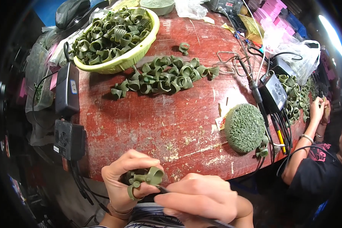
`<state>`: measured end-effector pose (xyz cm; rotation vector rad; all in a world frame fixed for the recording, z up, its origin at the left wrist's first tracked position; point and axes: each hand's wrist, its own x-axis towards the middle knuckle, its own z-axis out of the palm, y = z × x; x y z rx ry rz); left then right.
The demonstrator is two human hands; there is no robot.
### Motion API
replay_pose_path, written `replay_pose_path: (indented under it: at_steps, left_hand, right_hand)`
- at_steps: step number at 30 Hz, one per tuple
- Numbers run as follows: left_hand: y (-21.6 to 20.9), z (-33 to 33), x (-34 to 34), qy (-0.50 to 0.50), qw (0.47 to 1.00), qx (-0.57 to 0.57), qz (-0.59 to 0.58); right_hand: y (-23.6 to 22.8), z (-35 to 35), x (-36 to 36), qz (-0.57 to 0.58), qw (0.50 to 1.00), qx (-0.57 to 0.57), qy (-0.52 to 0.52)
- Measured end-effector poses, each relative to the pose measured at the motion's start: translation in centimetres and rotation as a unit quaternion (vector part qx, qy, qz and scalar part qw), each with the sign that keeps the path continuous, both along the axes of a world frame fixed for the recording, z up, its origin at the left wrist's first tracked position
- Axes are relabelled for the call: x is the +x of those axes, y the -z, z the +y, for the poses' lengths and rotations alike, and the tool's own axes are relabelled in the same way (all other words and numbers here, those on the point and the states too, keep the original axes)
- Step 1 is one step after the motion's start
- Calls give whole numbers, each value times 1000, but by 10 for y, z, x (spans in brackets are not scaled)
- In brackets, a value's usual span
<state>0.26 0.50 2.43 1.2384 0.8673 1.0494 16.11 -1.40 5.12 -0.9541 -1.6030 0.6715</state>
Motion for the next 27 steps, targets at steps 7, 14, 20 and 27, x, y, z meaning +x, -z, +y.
replay_pose_path:
  at_steps: [7,14,20,27]
  left_hand:
    - [-9,1,9,-66,982,114,136]
    - [-8,-3,11,-84,989,96,71]
    - [-8,-1,7,-49,990,119,61]
    - [-15,4,9,-47,998,22,24]
  right_hand:
    - [-1,-13,15,82,986,-135,54]
    - [-6,-7,4,99,988,-110,50]
    - [-1,-9,-4,70,989,-95,94]
    - [-6,-4,-1,104,982,-132,84]
